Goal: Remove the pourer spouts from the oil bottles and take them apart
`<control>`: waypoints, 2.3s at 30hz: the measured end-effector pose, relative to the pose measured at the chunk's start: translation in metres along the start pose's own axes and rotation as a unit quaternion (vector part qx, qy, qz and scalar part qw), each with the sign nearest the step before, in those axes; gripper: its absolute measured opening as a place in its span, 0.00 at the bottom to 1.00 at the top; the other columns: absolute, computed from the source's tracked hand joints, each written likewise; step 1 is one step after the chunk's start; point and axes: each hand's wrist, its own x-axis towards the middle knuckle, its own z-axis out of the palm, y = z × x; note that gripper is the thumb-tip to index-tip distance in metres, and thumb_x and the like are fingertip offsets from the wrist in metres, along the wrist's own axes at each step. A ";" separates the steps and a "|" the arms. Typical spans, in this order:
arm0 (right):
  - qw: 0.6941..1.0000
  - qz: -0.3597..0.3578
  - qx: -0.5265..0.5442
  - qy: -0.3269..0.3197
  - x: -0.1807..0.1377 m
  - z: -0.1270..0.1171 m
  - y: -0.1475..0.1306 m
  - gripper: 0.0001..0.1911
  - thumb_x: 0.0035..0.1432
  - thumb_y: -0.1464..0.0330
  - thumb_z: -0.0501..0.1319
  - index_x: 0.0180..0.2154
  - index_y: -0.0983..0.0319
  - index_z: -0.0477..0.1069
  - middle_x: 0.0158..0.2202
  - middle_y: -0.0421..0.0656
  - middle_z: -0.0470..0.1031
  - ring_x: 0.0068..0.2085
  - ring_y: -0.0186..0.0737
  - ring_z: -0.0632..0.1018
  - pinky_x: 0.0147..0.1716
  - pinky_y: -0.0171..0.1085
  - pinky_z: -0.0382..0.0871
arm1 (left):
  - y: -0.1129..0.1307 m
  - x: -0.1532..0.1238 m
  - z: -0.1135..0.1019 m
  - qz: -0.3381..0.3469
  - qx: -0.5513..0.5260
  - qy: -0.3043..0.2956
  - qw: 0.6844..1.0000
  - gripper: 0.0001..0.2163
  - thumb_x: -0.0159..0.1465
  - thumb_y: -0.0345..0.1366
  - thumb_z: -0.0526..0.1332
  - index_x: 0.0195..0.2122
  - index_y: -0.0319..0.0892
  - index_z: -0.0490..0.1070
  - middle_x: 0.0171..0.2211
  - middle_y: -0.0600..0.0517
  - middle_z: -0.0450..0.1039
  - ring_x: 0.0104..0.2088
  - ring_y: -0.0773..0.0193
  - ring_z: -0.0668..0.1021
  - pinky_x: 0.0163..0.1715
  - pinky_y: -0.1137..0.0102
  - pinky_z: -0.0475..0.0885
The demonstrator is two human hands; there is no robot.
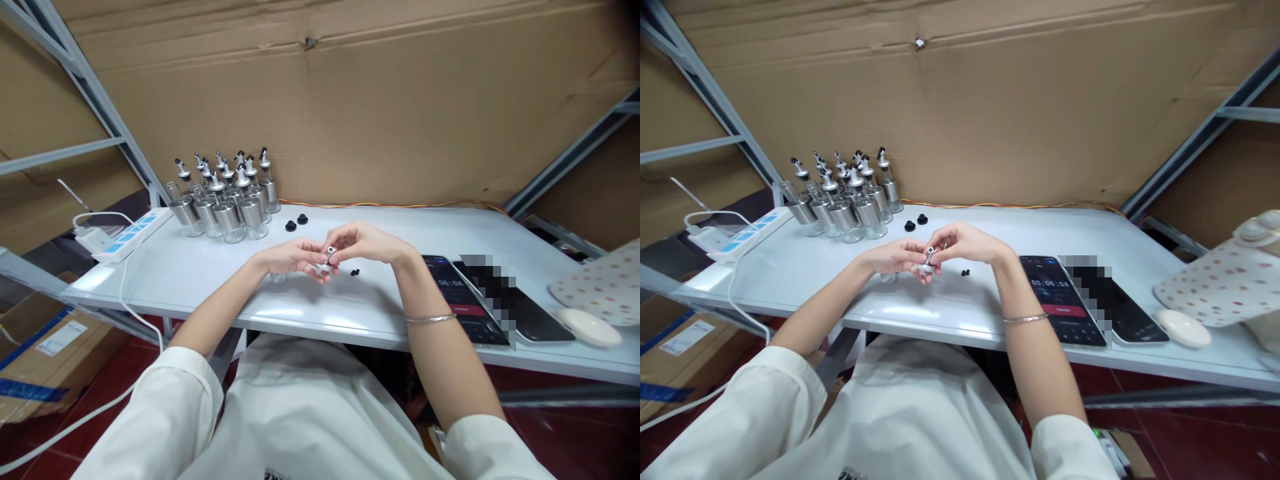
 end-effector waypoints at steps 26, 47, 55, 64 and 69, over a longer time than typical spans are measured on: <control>0.989 -0.009 -0.106 0.104 0.003 -0.001 0.005 0.12 0.48 0.62 0.62 0.22 0.63 0.70 0.19 0.36 0.66 0.23 0.30 0.63 0.25 0.34 0.54 | -0.007 0.010 0.007 0.090 0.127 0.132 0.979 0.15 0.53 0.44 0.66 0.27 0.38 0.65 0.29 0.52 0.72 0.30 0.69 0.74 0.35 0.68 0.67; 0.971 0.041 -0.182 0.148 -0.004 -0.013 0.006 0.15 0.49 0.57 0.59 0.22 0.63 0.69 0.21 0.38 0.66 0.26 0.32 0.64 0.28 0.35 0.57 | -0.009 0.011 0.000 0.121 0.105 0.151 0.975 0.15 0.52 0.40 0.68 0.35 0.37 0.70 0.32 0.50 0.74 0.31 0.67 0.76 0.32 0.70 0.68; 0.944 0.202 -0.259 0.027 -0.006 -0.030 0.027 0.12 0.34 0.64 0.66 0.27 0.61 0.72 0.24 0.38 0.72 0.28 0.35 0.69 0.30 0.35 0.61 | -0.011 0.012 -0.002 0.119 0.102 0.174 0.972 0.15 0.53 0.41 0.68 0.35 0.37 0.68 0.28 0.52 0.74 0.28 0.69 0.76 0.32 0.71 0.66; 0.924 0.247 -0.293 0.001 -0.003 -0.033 0.038 0.10 0.33 0.66 0.65 0.25 0.59 0.76 0.25 0.38 0.74 0.29 0.38 0.72 0.30 0.35 0.64 | -0.011 0.013 -0.001 0.117 0.091 0.187 0.971 0.15 0.52 0.40 0.68 0.35 0.38 0.67 0.28 0.52 0.74 0.31 0.67 0.78 0.32 0.71 0.66; 0.917 0.247 -0.311 0.027 -0.003 -0.031 0.034 0.08 0.35 0.65 0.65 0.24 0.59 0.76 0.24 0.38 0.75 0.29 0.38 0.72 0.30 0.35 0.63 | -0.012 0.013 -0.003 0.119 0.100 0.185 0.970 0.15 0.53 0.40 0.67 0.35 0.38 0.67 0.29 0.51 0.74 0.30 0.67 0.77 0.32 0.71 0.66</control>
